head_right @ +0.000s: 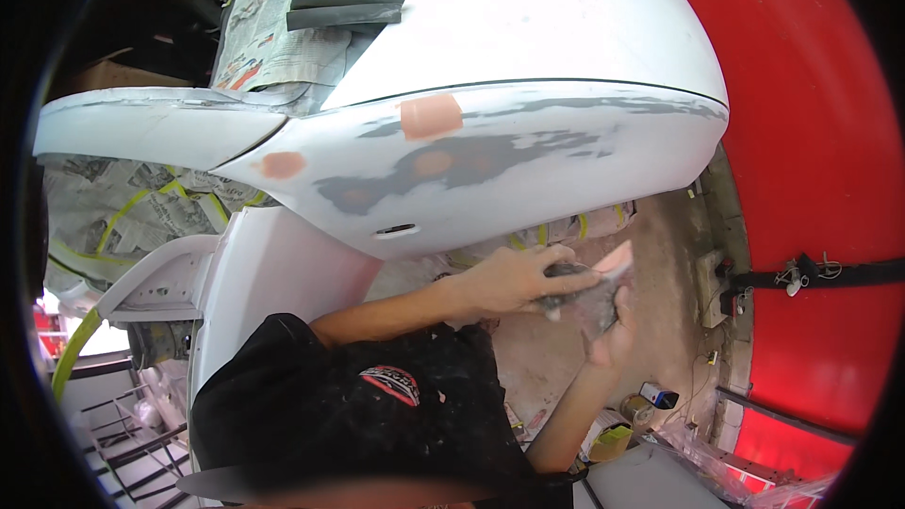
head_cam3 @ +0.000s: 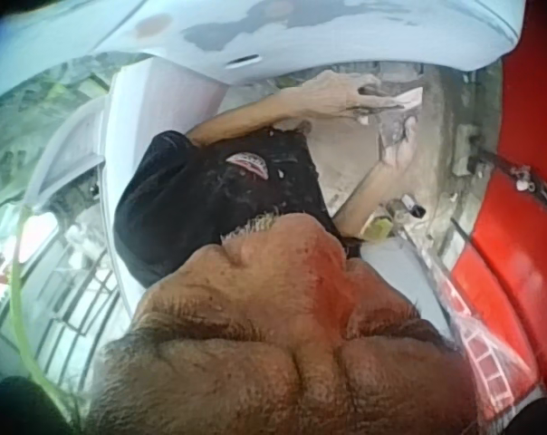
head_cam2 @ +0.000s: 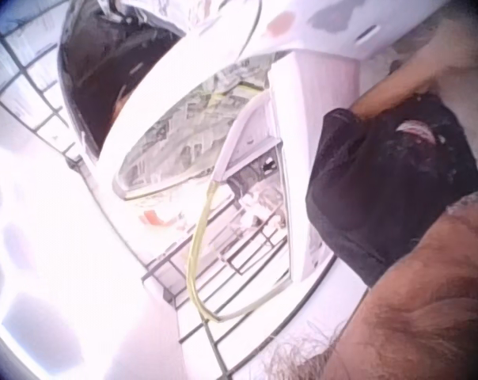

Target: Applying and smoothing body filler on various panels of a white vehicle.

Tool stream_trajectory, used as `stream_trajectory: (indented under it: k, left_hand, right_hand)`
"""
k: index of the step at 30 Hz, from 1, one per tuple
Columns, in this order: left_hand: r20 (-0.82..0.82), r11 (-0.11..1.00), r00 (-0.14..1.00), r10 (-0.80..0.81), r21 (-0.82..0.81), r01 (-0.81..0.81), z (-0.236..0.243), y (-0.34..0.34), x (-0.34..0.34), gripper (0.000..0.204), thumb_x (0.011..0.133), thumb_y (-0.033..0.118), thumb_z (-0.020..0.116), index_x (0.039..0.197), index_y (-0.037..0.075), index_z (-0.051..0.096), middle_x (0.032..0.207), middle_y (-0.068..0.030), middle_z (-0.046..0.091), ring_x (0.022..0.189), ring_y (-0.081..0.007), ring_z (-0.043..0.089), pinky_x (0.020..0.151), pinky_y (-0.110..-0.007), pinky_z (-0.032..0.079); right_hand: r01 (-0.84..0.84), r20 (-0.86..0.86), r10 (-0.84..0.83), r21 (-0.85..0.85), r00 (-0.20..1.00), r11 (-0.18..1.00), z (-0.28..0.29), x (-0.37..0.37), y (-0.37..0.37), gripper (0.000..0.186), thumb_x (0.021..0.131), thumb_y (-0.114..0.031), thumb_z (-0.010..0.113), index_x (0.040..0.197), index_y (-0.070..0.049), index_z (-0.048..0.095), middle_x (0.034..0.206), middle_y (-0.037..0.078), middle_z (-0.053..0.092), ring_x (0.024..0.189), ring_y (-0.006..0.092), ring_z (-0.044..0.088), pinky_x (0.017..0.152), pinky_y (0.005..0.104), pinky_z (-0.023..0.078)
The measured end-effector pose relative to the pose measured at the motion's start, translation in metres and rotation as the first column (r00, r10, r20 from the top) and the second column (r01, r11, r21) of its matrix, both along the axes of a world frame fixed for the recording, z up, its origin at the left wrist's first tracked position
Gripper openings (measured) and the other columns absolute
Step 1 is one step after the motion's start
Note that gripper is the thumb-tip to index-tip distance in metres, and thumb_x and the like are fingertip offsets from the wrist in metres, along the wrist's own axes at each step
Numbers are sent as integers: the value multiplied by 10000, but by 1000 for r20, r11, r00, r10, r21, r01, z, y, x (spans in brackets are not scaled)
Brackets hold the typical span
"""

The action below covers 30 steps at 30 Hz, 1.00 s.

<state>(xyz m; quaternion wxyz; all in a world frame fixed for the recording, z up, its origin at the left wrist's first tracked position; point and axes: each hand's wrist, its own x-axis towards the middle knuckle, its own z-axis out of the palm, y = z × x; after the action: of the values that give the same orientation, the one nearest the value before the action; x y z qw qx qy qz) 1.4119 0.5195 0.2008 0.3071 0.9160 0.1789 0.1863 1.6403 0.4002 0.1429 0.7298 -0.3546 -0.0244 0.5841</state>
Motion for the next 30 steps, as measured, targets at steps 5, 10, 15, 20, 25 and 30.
stream_trajectory:
  k: [5,10,15,20,25,30]
  left_hand:
    - [17,830,974,226,-527,-183,-32,-8,-1,512,1033,461,433,1433,146,486,1272,-160,589,987,-288,660,816,-406,559]
    - [52,-379,714,698,-819,431,-13,-1,10,477,1033,382,487,1367,43,516,1239,-82,639,1091,-211,650,940,-389,537]
    - [112,-380,767,632,-818,432,-8,1,-8,445,1021,316,528,1385,62,492,1270,-103,621,1144,-227,635,993,-397,525]
    - [285,-332,779,559,-784,525,22,20,-30,454,991,246,600,1380,30,509,1264,-118,627,1108,-228,654,968,-384,549]
    - [254,-6,934,249,-965,264,39,61,-23,426,968,219,628,1301,-39,563,1166,-145,674,982,-193,697,872,-341,590]
    - [159,118,956,247,-984,133,43,65,-11,391,959,227,637,1242,-41,601,1088,-132,697,906,-163,707,779,-299,595]
  right_hand:
    - [107,569,-150,109,808,988,55,-22,1,353,980,-115,573,1314,-2,577,1327,136,587,1240,326,552,1087,514,425]
    - [-351,920,-145,9,-363,936,105,-87,7,340,863,-30,652,1183,-122,723,1308,123,594,1259,336,528,1138,503,355]
    - [-293,923,-41,-79,-382,953,108,-62,-4,468,745,67,680,1167,-128,729,1229,130,613,1196,339,563,1096,470,400]
    - [-186,769,-30,-116,-639,976,141,-30,-6,424,740,-2,690,1141,-133,738,1156,70,670,1137,295,608,1101,506,381]
    - [-274,674,-164,-60,-720,960,173,-51,-5,360,755,-157,717,1108,-219,750,1158,13,682,1146,241,610,1133,559,320]
    - [-305,623,-176,-106,-762,946,171,-59,-2,356,738,-208,729,1092,-249,748,1155,-14,679,1142,214,611,1132,567,322]
